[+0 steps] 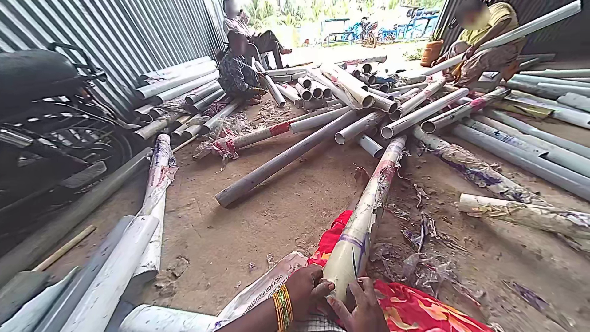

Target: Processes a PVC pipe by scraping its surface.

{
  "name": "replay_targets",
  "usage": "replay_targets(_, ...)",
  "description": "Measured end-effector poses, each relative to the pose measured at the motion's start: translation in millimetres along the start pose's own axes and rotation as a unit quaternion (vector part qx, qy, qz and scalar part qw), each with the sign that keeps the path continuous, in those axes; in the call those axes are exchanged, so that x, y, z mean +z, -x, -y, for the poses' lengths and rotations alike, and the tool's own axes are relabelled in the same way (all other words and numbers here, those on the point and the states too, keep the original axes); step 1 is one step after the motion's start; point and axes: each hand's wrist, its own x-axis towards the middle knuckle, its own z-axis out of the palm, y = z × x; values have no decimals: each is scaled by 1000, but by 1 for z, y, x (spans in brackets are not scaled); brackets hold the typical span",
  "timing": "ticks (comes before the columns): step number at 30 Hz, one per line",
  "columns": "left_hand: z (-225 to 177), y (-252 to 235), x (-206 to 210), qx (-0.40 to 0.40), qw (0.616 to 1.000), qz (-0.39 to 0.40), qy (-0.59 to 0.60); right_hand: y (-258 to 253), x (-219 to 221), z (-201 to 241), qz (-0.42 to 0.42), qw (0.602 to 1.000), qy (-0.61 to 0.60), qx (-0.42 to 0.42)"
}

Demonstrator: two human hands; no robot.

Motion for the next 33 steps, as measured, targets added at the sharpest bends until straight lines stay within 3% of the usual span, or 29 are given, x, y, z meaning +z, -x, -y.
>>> replay_targets(7, -15, -8, -18, 4, 993, 77, -86, -10, -7, 15, 78, 994, 56, 56)
replay_targets(19, -16, -4, -3, 12, 993, 34, -111, -3, 4, 3, -1, 995, 89, -47)
replay_targets(25, -17, -2, -1, 35, 989, 25, -138, -2, 5, 6, 2, 992, 114, -56)
replay_targets(33, -13, -2, -2, 51, 992, 17, -111, -9, -11, 22, 114, 984, 135, 25)
